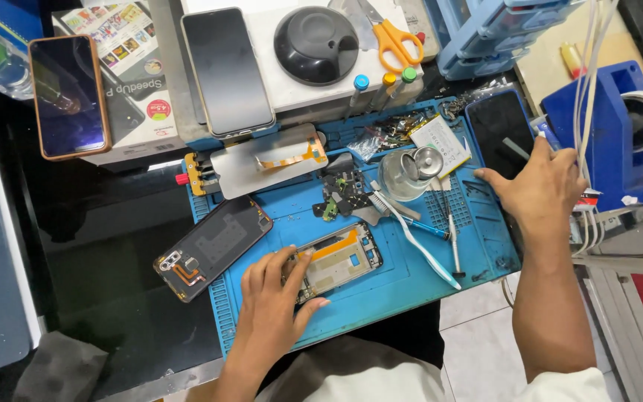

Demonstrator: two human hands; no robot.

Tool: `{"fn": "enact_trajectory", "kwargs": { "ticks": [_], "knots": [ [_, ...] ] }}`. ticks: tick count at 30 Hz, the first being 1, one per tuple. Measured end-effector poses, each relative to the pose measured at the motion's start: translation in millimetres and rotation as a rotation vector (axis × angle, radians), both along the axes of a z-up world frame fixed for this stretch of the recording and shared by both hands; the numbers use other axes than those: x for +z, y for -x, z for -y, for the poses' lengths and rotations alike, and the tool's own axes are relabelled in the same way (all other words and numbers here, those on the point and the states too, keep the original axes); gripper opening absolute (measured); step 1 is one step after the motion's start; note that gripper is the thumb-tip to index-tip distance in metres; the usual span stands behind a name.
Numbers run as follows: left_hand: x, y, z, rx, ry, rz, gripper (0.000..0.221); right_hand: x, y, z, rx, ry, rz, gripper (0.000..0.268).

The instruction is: A person uses a thin metal pry tool to manipulate and disconnect internal components of a disassembled smartphone on a repair bench.

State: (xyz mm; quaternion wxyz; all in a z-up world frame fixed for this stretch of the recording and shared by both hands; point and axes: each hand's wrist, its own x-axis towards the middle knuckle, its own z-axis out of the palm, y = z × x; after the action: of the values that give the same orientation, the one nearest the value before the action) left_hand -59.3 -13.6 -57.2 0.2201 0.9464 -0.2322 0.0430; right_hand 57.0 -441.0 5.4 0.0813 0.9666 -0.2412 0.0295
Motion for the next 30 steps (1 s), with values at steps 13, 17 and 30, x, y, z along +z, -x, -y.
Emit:
{"fn": "enact_trajectory", "kwargs": {
  "ticks": [13, 17, 30],
  "knots": [
    [2, -2, 1, 0.002, -0.001, -0.011, 0.072, 28, -10, -7, -0.05, -0.225, -0.019, 0.111],
    [3, -1, 1, 0.003, 0.008, -0.005, 0.07, 14, -6, -2, -0.01, -0.096, -0.012, 0.108],
    [3, -2, 1, 0.0, 0.029, -0.019, 0.072, 5, 34, 4, 0.01, 0.091, -0.177, 0.103]
  ]
}}
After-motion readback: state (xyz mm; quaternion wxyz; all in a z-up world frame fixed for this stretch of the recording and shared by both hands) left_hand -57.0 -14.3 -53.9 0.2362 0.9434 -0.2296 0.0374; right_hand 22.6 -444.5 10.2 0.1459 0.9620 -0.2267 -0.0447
